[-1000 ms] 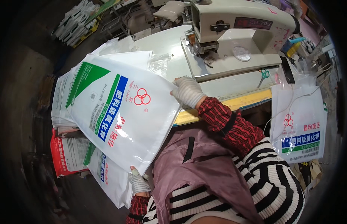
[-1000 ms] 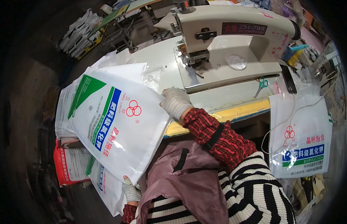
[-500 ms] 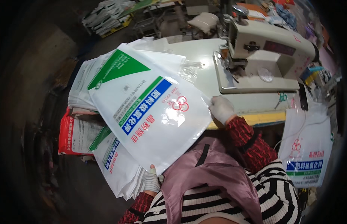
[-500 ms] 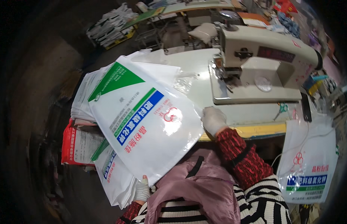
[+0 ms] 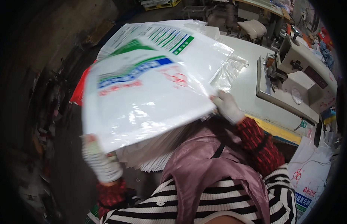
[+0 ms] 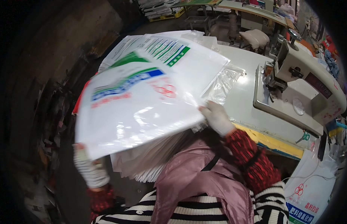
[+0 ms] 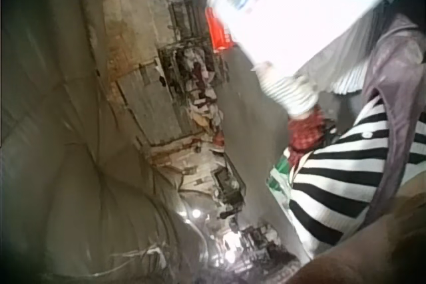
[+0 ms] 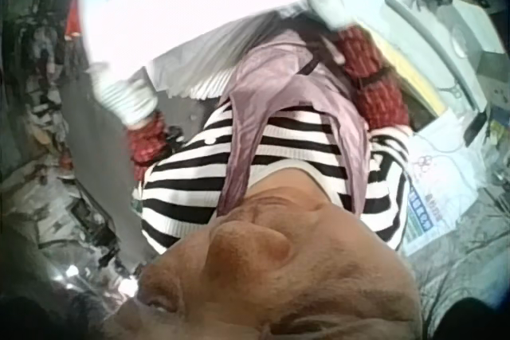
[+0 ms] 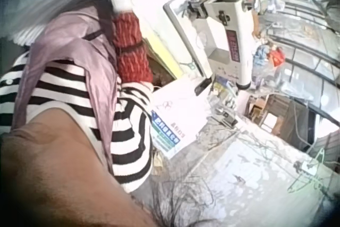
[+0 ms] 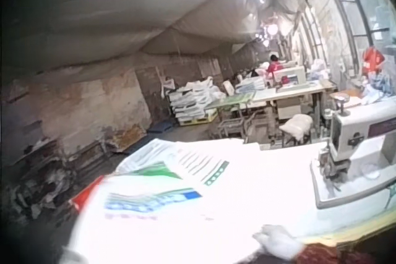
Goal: Organizing, folding, and labeling industrial plastic bags at a factory workstation.
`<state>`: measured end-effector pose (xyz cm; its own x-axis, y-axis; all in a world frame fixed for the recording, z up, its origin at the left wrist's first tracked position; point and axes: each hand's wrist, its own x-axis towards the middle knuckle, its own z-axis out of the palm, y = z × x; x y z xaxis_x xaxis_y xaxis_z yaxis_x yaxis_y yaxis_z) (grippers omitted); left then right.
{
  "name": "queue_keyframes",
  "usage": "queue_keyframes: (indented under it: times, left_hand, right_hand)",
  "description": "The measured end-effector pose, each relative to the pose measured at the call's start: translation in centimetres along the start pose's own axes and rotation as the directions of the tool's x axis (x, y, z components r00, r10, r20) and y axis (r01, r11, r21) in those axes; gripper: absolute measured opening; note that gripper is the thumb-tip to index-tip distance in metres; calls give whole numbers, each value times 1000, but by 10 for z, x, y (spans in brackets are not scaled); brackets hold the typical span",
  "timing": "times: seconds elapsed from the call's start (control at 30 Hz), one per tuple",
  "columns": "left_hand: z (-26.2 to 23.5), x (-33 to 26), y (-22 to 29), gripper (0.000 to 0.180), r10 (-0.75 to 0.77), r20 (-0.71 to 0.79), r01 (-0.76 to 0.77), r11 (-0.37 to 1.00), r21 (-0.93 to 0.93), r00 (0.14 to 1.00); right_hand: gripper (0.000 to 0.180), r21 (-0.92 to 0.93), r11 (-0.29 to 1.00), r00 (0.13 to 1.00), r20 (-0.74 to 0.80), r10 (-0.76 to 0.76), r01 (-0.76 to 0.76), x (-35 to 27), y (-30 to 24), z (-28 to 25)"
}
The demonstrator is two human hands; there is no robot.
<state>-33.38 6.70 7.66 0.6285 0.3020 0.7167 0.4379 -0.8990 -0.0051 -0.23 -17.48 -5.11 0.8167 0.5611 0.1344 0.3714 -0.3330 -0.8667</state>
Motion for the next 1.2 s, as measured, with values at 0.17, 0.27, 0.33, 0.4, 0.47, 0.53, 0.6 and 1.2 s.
queue_keyframes:
  times: [0.17, 0.27, 0.33, 0.4, 0.47, 0.53, 0.6, 1.2]
  left_hand:
    - [-96, -36, -121, 38, -243, -316, 337, 897, 285, 917]
    - [-79, 0, -44, 33, -887, 211, 747, 195, -636, 412]
    - [-62, -36, -82, 30, -933, 161, 908, 257, -330, 323]
    - [-35, -104, -135, 38, -902, 89, 903, 412, -120, 423]
    - [-18, -128, -149, 45, -812, 217, 814, 572, 106, 542]
    - [2, -97, -108, 50, -858, 379, 902, 415, 115, 347]
    - [16, -97, -103, 45, -869, 468, 965, 237, 112, 159]
    - [117, -64, -52, 56, -424, 875, -261, 894, 363, -234]
  right_hand:
    - [40, 360, 903, 865, 501, 25, -234, 56, -127, 72]
    - [33, 296, 916, 796, 604, 40, -270, 85, -97, 121]
    - [31, 259, 905, 740, 667, 85, -337, 80, -84, 143]
    - [30, 48, 960, 686, 709, 163, -277, 76, -66, 175]
    - [19, -48, 987, 765, 638, -90, 156, 66, -14, 208]
    - [20, -177, 972, 828, 559, -31, 156, 59, 40, 225]
    - [23, -285, 945, 871, 491, 0, 161, 49, 57, 223]
    - [41, 273, 702, 698, 572, 432, -658, 15, 61, 127]
